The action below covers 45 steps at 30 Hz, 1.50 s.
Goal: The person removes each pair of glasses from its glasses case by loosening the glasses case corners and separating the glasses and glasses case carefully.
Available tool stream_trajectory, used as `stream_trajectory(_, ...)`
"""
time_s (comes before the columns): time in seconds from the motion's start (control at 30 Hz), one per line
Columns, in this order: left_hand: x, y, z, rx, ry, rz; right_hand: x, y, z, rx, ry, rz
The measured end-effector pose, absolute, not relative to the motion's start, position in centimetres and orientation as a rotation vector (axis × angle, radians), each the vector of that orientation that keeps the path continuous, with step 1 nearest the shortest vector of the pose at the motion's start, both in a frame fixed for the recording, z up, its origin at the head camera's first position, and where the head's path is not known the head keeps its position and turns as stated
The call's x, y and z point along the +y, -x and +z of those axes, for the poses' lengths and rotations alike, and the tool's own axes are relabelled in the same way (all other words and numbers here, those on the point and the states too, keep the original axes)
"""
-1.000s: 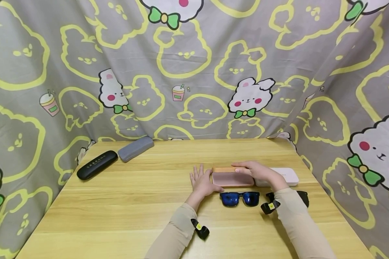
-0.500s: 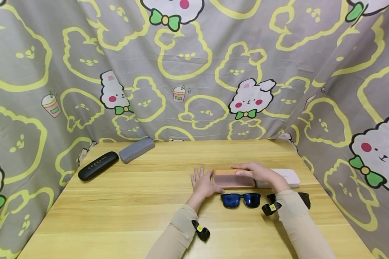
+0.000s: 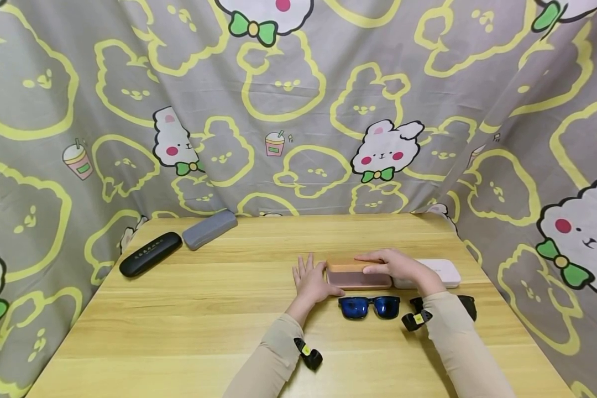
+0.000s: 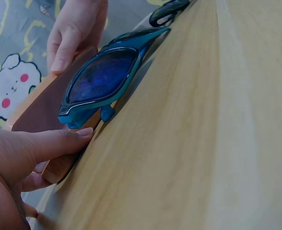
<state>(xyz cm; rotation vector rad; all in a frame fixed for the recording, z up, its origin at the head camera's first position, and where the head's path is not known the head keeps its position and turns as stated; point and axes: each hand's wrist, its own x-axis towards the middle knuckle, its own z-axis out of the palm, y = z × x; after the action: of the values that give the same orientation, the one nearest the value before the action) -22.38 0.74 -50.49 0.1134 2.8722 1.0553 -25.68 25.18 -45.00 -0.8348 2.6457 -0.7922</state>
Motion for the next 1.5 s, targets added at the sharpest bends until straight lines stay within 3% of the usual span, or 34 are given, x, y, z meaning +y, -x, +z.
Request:
stream_trajectory(0.67,0.7,22.4,-50.6,2.879,-0.109,1.058,25.0,25.1,-45.0,2.707,0.830,-0.760)
stream_trajectory(1.5,0.8,22.4,-50.4,2.883,-0.114,1.075,24.8,24.5,-45.9,2.849,1.061,-0.627)
